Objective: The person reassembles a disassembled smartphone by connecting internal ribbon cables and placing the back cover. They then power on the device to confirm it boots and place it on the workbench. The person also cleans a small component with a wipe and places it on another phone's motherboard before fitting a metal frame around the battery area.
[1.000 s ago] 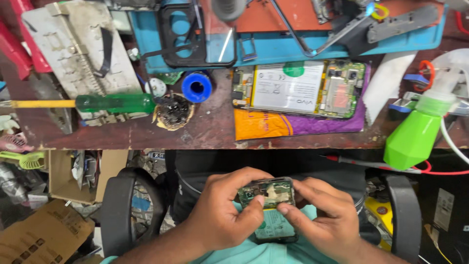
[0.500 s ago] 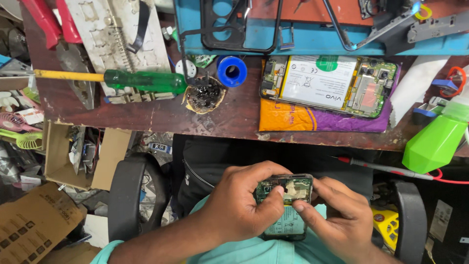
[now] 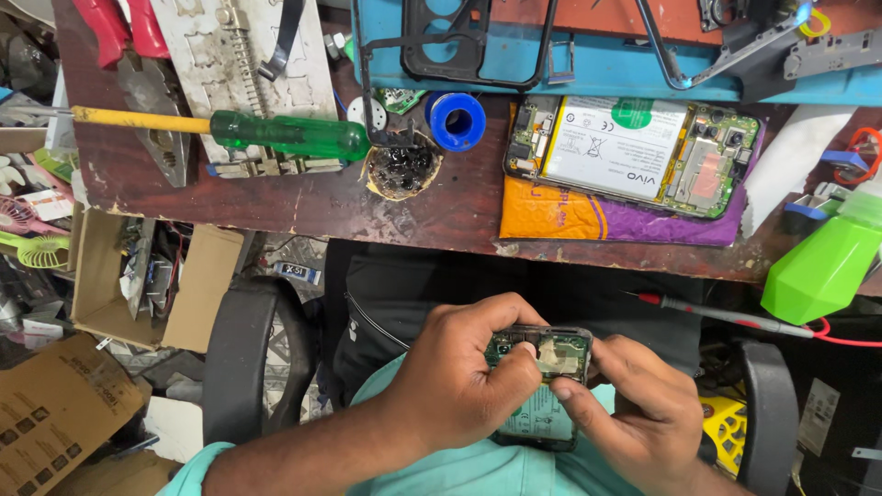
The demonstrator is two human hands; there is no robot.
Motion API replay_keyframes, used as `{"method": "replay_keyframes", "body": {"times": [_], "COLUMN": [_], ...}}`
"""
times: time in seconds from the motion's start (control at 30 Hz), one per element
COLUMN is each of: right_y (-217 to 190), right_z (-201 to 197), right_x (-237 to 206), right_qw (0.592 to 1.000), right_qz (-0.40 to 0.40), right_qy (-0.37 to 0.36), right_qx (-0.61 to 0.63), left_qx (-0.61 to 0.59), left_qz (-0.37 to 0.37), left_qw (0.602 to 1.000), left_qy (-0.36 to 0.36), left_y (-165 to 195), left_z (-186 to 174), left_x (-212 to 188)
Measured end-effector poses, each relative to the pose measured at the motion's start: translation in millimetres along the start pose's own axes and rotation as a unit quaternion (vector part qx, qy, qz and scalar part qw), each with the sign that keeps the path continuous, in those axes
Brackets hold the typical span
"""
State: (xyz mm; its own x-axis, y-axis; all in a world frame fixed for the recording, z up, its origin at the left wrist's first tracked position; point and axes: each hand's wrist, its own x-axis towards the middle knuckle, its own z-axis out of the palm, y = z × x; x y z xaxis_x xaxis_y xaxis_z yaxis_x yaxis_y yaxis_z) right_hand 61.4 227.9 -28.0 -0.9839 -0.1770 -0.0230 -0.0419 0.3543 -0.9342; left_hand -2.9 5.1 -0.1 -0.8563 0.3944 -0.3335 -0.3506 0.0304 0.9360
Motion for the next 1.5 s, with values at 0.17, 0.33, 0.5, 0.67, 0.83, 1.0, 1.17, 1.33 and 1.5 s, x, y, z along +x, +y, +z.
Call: {"method": "replay_keyframes", "body": {"times": [0.17,0.33,0.5,0.67,0.83,1.0,1.17,1.33,1.5], "right_y": [-4.0,-9.5,-9.2,-7.7,-11.3,-25.5,-48.3,-60.1,-58.3], "right_z": [-0.5,0.4,1.7,-2.3,-22.2,-48.4,-62.4,-60.4,-54.9], "right_x": [2.7,4.3,7.2,13.8,17.1,16.6,15.2,4.5,10.0], "right_qw": [1.000,1.000,1.000,0.998,0.995,0.988,0.993,0.958,0.950], "right_qz": [-0.005,-0.026,-0.016,0.008,0.065,0.029,-0.047,-0.217,-0.241], "right_qy": [-0.007,-0.003,-0.009,-0.044,0.020,0.145,0.058,-0.172,-0.183], "right_qx": [-0.006,0.013,0.006,0.041,0.070,-0.055,-0.094,-0.069,-0.072], "left_qx": [0.007,0.004,0.038,0.008,-0.003,-0.007,-0.021,-0.014,-0.020], "left_qz": [0.011,0.004,-0.014,-0.029,-0.070,-0.097,-0.090,-0.097,-0.075], "left_qw": [1.000,1.000,0.999,1.000,0.997,0.995,0.996,0.995,0.996], "left_qy": [-0.007,-0.005,0.012,0.006,0.014,0.018,0.019,0.029,0.036], "left_y": [1.7,-0.5,-5.5,-10.0,-12.0,-13.0,-12.9,-16.9,-16.0], "left_z": [-2.5,0.0,0.6,-1.7,-4.1,-4.0,-3.1,-2.4,-1.2], "left_x": [-2.2,-1.6,-2.7,-2.4,-1.6,-0.3,0.9,1.7,1.0]}}
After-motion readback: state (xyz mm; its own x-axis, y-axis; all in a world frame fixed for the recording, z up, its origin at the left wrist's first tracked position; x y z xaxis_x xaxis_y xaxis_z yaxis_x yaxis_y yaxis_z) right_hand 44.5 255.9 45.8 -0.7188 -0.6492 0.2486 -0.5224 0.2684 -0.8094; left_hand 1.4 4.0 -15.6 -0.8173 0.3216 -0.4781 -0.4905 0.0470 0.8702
